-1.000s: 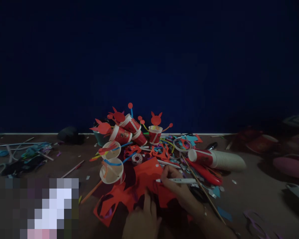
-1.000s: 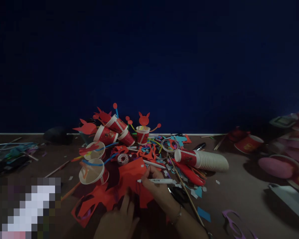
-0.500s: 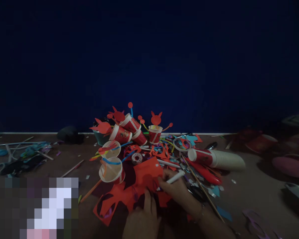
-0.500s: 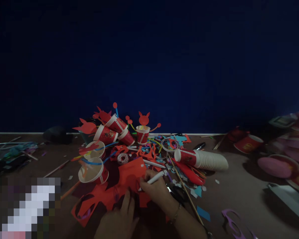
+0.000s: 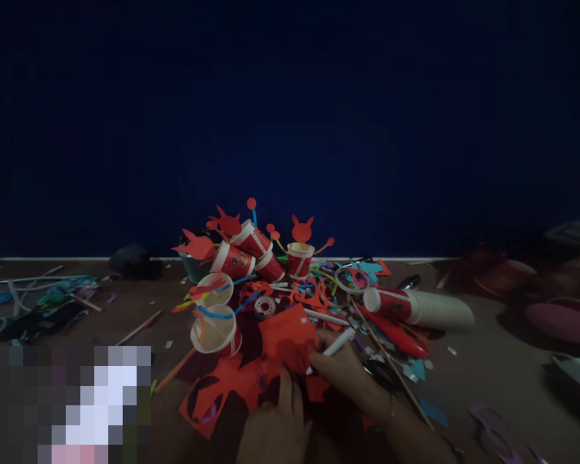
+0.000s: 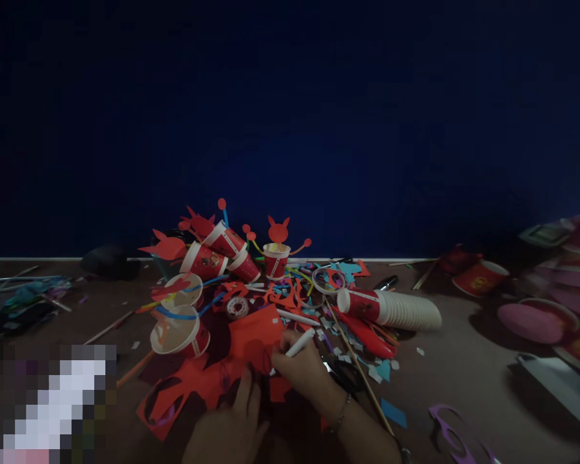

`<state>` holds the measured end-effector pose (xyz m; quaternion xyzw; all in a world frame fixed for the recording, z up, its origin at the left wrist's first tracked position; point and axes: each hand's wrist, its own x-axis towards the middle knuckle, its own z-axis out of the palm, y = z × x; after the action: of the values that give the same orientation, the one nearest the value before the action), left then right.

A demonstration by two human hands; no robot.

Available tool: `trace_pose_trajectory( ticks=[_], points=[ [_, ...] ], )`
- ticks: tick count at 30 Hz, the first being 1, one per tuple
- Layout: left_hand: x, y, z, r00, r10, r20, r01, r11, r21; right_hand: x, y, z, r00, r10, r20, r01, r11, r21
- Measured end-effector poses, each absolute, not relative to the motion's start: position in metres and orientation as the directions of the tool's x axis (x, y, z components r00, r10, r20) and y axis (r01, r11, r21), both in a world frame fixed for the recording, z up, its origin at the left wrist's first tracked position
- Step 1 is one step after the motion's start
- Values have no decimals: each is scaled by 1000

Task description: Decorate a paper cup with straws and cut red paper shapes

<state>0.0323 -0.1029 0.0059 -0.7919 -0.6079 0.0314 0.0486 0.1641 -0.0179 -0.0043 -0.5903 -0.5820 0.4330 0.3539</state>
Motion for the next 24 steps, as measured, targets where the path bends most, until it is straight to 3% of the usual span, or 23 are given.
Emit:
trace_pose_trajectory(
  ticks=[24],
  points=[
    [32, -104, 3, 267, 964, -12, 958, -266, -111, 167, -15, -12, -25, 1000, 4, 485, 16, -874]
  ],
)
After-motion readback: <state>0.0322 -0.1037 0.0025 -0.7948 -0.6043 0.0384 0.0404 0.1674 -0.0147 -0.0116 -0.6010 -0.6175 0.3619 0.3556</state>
